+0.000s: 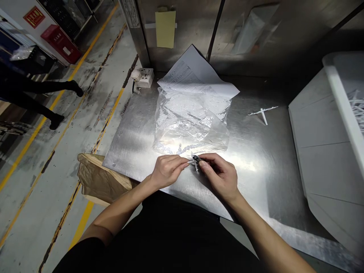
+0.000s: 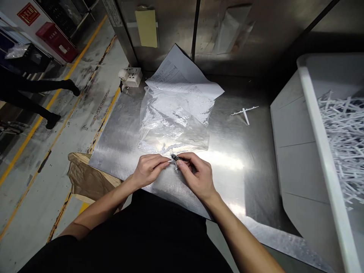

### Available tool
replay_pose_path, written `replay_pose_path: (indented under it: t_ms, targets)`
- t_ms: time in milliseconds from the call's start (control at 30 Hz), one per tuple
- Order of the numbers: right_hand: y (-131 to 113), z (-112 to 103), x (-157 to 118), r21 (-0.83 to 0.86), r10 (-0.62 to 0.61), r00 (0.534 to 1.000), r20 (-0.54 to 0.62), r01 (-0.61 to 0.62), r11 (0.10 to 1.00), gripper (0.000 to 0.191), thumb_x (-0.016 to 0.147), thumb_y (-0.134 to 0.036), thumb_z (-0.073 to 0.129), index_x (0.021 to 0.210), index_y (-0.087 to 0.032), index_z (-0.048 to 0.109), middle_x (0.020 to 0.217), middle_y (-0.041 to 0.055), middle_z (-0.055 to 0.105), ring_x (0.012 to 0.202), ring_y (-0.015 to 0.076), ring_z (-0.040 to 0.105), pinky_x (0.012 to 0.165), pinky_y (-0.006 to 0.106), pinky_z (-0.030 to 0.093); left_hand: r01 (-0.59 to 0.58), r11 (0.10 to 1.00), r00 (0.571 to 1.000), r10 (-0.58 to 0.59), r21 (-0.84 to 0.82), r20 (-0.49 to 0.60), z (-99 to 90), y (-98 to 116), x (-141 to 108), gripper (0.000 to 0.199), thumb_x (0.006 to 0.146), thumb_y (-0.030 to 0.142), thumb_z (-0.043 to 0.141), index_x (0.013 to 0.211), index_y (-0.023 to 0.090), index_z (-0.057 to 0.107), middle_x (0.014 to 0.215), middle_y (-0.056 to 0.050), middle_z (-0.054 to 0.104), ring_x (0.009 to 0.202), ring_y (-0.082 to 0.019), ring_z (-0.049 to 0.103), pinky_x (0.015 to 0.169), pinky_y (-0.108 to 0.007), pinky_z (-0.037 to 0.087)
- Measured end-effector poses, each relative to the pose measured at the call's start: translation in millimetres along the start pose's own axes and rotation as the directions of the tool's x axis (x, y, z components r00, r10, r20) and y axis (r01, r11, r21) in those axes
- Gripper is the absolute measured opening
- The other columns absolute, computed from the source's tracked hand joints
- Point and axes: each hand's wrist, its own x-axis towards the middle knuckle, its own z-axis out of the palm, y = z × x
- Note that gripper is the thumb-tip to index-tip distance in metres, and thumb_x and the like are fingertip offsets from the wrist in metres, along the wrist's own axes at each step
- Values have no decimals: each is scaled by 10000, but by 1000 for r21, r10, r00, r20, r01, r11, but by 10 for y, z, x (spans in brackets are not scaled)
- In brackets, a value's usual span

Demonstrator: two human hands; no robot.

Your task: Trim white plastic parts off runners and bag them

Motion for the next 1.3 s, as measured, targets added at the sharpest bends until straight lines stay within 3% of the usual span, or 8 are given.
replay_pose_path:
  t_ms: [233,467,867,1300]
  targets:
    - [0,19,-19,-32,18,1000,-19,-19,999,136,1082,-357,725,1111,-251,805,869,10,808,679,174,710,645,314,552,-45,997,999,44,64,15,18,-13,-16,166,1148,246,650,1118,170,795,904,-37,848,749,-161,796,673,-278,589]
    - [-6,51,9,-28,55,997,-57,-56,998,136,1067,-353,732,1053,-244,812,802,-2,785,653,165,682,618,299,524,4,998,1000,-6,66,26,35,-5,-11,192,1145,255,645,1045,174,787,846,-28,812,709,-161,759,673,-289,563]
    - [37,34,4,114,145,983,-109,-132,985,189,1075,-409,709,1063,-237,785,849,33,776,738,200,707,639,332,521,103,988,994,-100,-114,32,-12,6,30,134,1125,239,693,1073,172,797,867,-32,825,702,-152,749,665,-276,558]
    - [-24,9,23,11,75,994,-79,-74,997,138,1043,-366,732,1024,-244,794,859,29,802,694,190,685,650,341,529,124,965,992,-121,-231,28,-57,15,51,131,1125,244,704,1100,172,810,940,-54,854,778,-154,793,711,-265,612]
